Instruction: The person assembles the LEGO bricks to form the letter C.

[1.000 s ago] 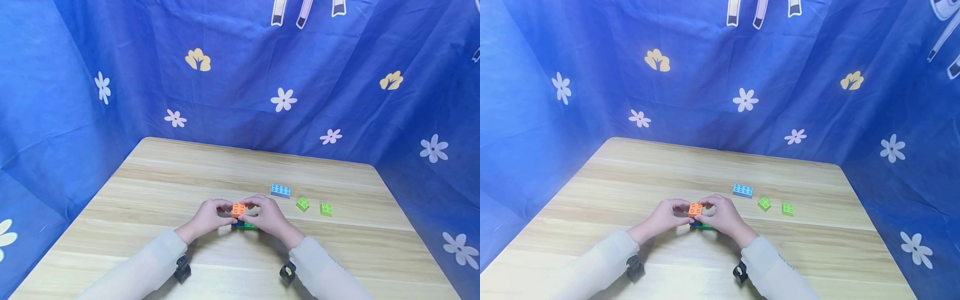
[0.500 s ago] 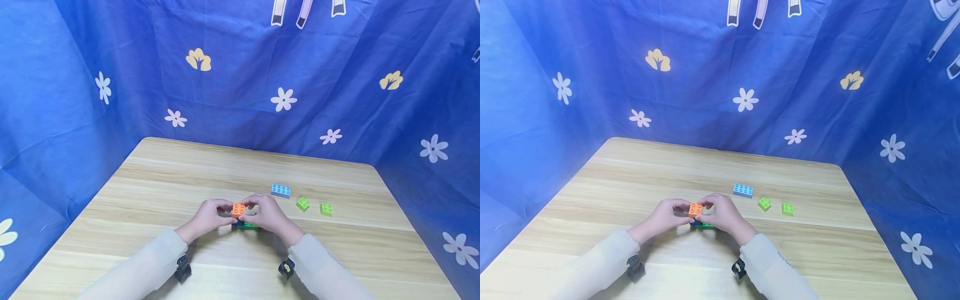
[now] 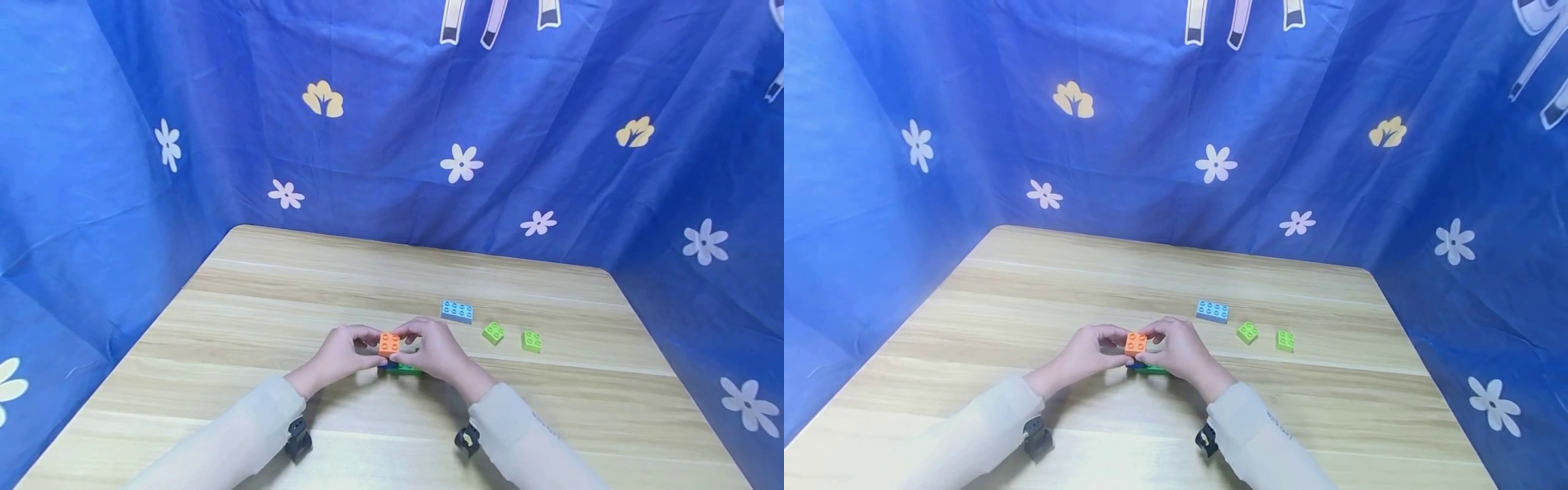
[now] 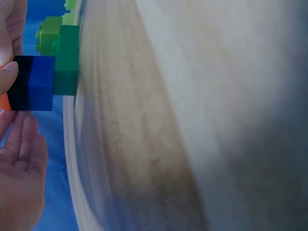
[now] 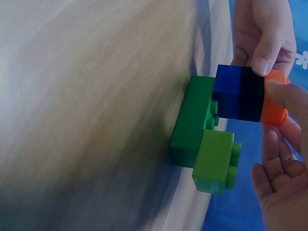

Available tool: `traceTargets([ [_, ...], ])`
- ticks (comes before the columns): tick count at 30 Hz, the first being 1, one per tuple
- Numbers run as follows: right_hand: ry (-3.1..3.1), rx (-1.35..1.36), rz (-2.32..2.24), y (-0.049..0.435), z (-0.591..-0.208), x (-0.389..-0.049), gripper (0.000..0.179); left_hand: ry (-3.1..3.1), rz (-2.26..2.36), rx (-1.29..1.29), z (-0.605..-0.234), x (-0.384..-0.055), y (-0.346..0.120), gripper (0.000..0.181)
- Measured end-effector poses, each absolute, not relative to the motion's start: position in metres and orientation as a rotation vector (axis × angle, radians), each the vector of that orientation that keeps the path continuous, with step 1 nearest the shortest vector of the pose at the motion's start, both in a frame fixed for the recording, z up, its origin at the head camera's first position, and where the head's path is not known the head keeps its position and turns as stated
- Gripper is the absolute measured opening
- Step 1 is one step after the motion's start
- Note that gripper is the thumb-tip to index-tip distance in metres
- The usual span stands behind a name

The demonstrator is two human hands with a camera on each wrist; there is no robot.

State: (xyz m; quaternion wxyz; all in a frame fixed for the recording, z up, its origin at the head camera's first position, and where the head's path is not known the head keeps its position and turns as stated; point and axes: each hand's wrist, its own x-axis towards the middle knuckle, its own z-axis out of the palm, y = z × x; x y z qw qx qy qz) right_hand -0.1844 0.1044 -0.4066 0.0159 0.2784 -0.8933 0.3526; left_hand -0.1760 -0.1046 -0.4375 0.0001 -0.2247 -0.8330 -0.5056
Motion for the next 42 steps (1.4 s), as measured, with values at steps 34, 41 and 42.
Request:
traceTargets([
  [34,-2.603,0.607,1.488,0.154,-0.426,-0.197,0.052,-2.633,-1.626,-0.607,-0.427,-0.177,-0.103,0.033],
  [41,-2.565,0.397,1.403,0.192,-0.432,-0.207,0.053,-2.633,-1.637,-0.592,-0.427,-0.177,-0.103,0.034],
  [42,-2.559,0.373,1.374,0.196,-0.434,-0.208,0.054,-2.632,-1.640,-0.592,-0.427,-0.177,-0.103,0.034],
])
